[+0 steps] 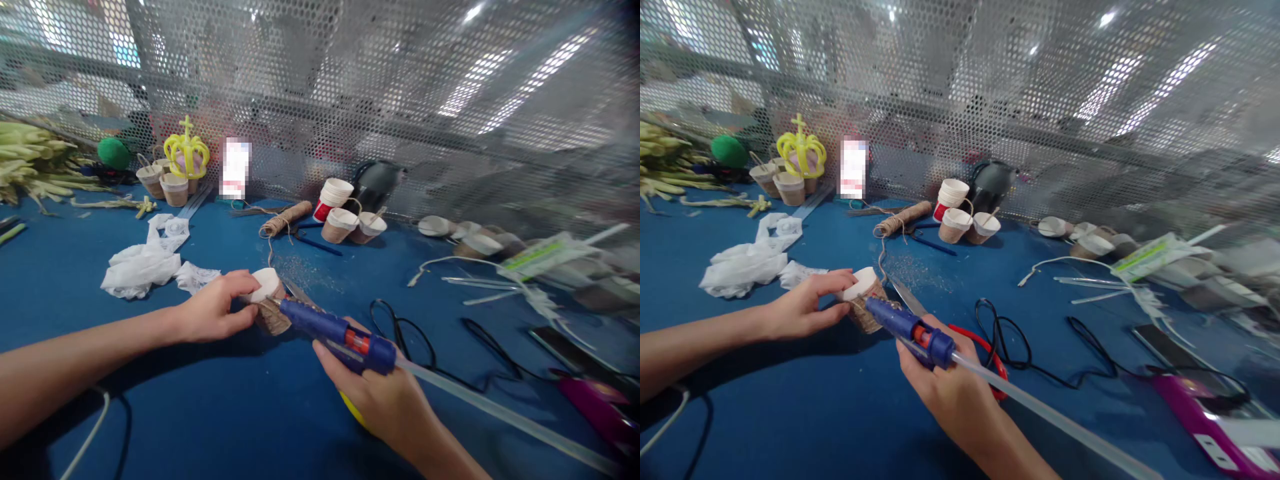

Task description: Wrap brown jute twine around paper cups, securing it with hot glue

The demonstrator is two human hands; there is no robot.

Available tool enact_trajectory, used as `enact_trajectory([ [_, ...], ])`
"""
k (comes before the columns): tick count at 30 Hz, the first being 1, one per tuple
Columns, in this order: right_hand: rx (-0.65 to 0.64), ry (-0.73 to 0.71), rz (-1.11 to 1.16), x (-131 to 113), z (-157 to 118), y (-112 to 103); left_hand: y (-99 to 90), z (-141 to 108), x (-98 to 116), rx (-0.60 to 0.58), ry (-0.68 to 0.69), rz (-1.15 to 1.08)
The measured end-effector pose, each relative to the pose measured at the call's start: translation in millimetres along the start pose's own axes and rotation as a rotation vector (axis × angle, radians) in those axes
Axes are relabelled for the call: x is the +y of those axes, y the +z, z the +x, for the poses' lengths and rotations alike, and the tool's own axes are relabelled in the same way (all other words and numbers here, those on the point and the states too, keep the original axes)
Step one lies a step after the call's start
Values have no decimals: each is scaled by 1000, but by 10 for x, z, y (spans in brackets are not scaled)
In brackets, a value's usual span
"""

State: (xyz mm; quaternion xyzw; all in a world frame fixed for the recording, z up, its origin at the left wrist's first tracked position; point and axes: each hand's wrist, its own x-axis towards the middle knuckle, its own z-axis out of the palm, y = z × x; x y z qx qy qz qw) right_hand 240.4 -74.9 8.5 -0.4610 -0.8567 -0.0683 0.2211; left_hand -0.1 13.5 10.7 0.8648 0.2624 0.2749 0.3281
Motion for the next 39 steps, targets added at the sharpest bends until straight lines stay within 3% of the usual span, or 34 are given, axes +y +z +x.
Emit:
enact_trajectory([
  [4, 63, -87, -107, 40, 27, -19, 1, -4, -9, -15, -25, 29],
  [11, 64, -101, -97, 10, -1, 7, -2, 7, 8, -23, -19, 34],
  [18, -27, 145, 130, 101, 3, -9, 9, -8, -21, -29, -47, 44],
  [25, 49, 311, 249, -20, 178, -38, 6, -17, 0, -44, -93, -49],
  [32, 55, 382, 393, -95, 275, -119, 9, -23, 9, -33, -83, -89],
  [39, 116, 486, 446, -160, 300, -68, 5, -15, 28, -35, -99, -104],
])
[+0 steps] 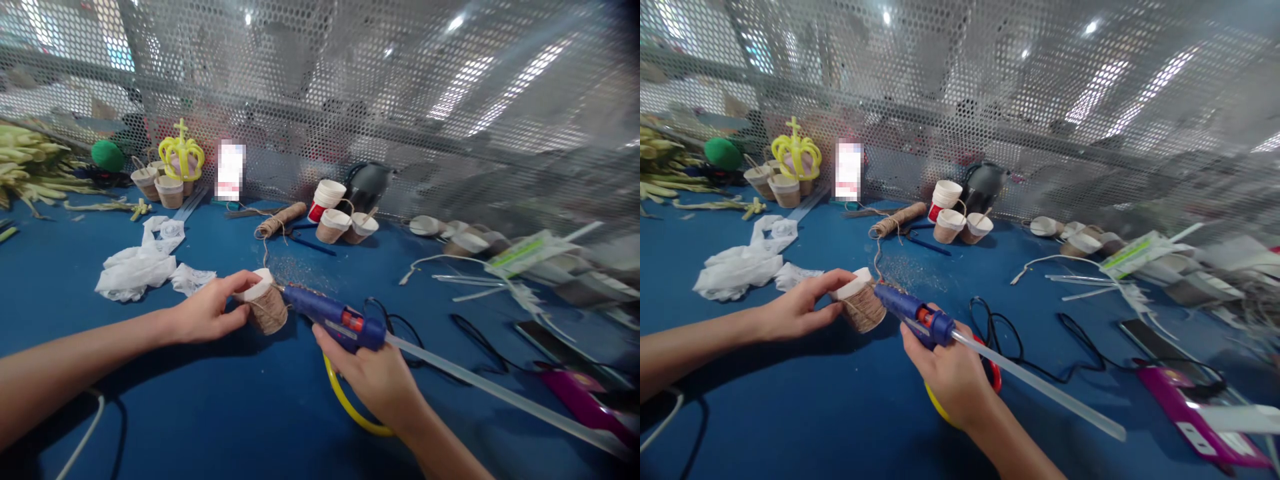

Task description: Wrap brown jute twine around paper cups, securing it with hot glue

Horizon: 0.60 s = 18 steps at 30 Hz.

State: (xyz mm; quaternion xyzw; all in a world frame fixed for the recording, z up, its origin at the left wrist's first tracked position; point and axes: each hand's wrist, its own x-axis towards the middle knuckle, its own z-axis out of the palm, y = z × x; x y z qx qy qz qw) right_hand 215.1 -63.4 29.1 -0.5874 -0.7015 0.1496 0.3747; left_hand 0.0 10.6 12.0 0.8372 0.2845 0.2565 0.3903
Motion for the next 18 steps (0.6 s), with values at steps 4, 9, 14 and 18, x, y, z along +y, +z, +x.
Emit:
enact_trajectory([
  [4, 12, -43, -109, 4, 14, 2, 3, 1, 3, -4, 3, -6],
  [9, -9, -42, -19, 20, -17, 24, 5, 0, -12, 1, 20, -13],
  [14, 21, -44, 12, 51, -58, 52, 10, -10, -16, 8, 12, -13],
  [18, -39, -85, -16, 59, -45, -28, 8, -14, -7, 2, 21, -5],
])
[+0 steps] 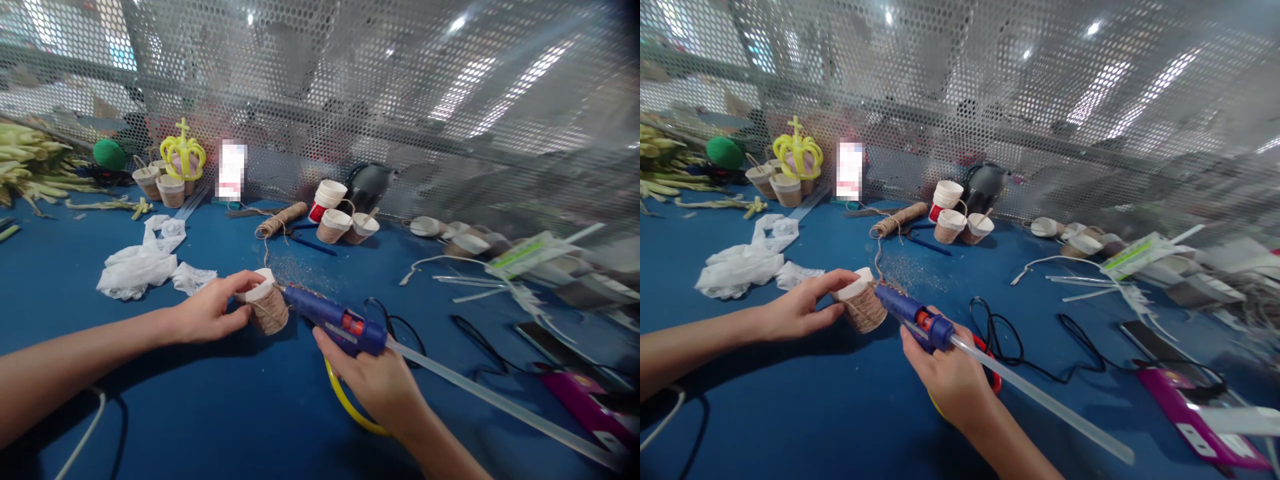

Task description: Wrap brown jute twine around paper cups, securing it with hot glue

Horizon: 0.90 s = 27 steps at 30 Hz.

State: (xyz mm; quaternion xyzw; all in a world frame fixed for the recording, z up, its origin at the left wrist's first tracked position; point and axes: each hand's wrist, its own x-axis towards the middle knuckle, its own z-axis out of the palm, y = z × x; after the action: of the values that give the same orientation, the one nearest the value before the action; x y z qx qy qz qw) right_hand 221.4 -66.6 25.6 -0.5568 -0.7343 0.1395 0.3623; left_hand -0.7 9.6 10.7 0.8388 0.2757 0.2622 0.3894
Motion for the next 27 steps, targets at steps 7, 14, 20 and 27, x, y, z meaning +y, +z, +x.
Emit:
enact_trajectory([
  [7, 52, 51, 60, -13, -23, 91, 7, 6, -19, 2, 2, 0],
  [14, 38, 57, 102, -70, 7, 57, 10, -4, -42, 12, 9, 18],
  [20, 47, 106, 173, -111, 13, 67, 12, -8, -34, 6, 0, 29],
  [27, -2, 28, 38, -40, -29, -13, 10, -12, -59, 9, 2, 29],
])
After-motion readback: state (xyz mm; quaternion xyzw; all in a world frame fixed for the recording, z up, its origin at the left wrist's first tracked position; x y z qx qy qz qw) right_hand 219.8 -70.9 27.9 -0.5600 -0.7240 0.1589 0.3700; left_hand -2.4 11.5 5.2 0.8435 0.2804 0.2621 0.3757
